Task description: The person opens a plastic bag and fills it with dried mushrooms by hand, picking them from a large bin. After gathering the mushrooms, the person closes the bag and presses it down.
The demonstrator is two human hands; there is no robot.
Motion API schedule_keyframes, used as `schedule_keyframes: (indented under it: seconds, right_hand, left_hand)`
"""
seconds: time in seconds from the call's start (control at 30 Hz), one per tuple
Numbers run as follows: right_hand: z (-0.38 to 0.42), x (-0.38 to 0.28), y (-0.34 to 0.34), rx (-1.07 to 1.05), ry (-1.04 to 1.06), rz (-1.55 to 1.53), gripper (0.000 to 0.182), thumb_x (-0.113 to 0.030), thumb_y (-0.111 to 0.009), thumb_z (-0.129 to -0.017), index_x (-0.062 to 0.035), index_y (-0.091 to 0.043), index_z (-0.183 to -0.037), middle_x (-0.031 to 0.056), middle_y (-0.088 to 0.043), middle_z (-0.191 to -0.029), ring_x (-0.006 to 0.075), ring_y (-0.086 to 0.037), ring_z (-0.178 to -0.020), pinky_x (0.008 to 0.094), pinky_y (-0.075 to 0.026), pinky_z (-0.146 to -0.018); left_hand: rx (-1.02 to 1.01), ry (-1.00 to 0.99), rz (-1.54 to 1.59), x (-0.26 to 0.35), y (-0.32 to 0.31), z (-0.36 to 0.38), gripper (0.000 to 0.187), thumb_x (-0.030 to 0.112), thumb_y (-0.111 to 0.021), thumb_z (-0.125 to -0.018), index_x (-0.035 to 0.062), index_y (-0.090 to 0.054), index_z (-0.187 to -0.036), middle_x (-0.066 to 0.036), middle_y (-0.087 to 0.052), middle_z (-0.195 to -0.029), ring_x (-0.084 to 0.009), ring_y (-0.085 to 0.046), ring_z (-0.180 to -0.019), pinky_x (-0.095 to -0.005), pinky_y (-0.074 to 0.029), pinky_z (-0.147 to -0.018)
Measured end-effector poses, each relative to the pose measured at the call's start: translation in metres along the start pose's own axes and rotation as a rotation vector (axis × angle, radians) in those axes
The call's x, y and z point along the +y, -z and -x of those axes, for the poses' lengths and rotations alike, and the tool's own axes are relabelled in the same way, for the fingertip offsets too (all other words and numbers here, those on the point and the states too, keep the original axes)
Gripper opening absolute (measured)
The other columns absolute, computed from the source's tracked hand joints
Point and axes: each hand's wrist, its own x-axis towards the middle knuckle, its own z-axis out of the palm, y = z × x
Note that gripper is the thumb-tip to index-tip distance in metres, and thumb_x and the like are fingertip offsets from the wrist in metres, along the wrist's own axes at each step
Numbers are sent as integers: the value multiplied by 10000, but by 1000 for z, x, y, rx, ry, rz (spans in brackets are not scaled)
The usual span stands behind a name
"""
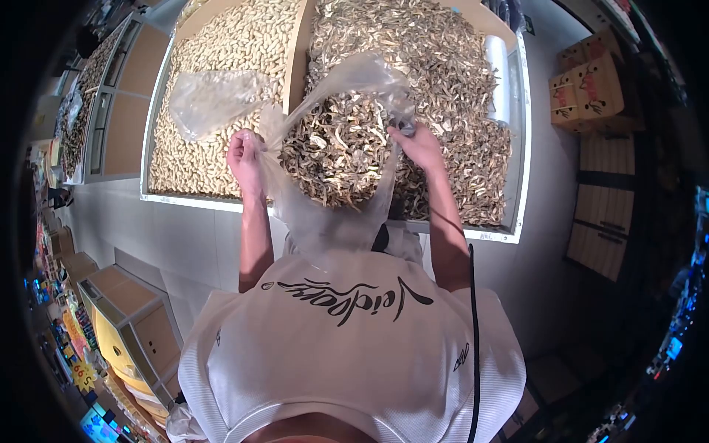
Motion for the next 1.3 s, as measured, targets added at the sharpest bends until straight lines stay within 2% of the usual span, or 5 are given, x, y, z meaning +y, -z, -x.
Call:
schedule_keyframes:
  seconds: [0.17, 0.47, 0.6, 0.73, 1.3]
  right_hand:
    - [-37, 40, -20, -54, 10, 42, 256, -191, -614, -918, -1, -754, -1016, 220, -734, -887, 332, -724, -861, 429, -546, -839]
    - [20, 6, -5, 256, 191, -246, 260, -64, -540, -944, -6, -720, -1122, 205, -736, -952, 261, -702, -869, 364, -516, -806]
    - [21, 7, 2, 285, 184, -446, 316, -33, -484, -963, -15, -702, -1191, -13, -572, -718, 42, -439, -540, 236, -318, -483]
    - [28, 0, 8, 188, 124, -549, 311, -37, -498, -966, -41, -733, -1168, 30, -646, -781, 98, -540, -645, 268, -422, -583]
    - [46, -12, 16, 283, 161, -687, 252, -36, -516, -1007, -14, -696, -1183, -23, -541, -716, 49, -438, -479, 240, -337, -433]
  left_hand:
    - [-17, -27, -3, 2, -1, 1, 73, 78, -552, -1014, 33, -610, -1013, -1, -603, -829, -66, -524, -727, -227, -439, -684]
    - [81, -78, 140, 14, -5, 9, 100, 117, -544, -1031, 37, -590, -992, 10, -537, -772, -55, -450, -659, -208, -369, -606]
    - [181, -14, 239, 42, -25, 12, 138, 99, -500, -1050, 61, -550, -927, 46, -412, -681, -57, -346, -609, -224, -281, -551]
    - [171, 11, 324, 53, -31, 4, 172, 103, -493, -1050, 70, -522, -884, 55, -351, -639, -52, -289, -567, -234, -237, -526]
    - [88, -31, 256, 65, -34, 6, 193, 86, -459, -1045, 56, -515, -863, 28, -468, -711, -57, -402, -596, -231, -341, -551]
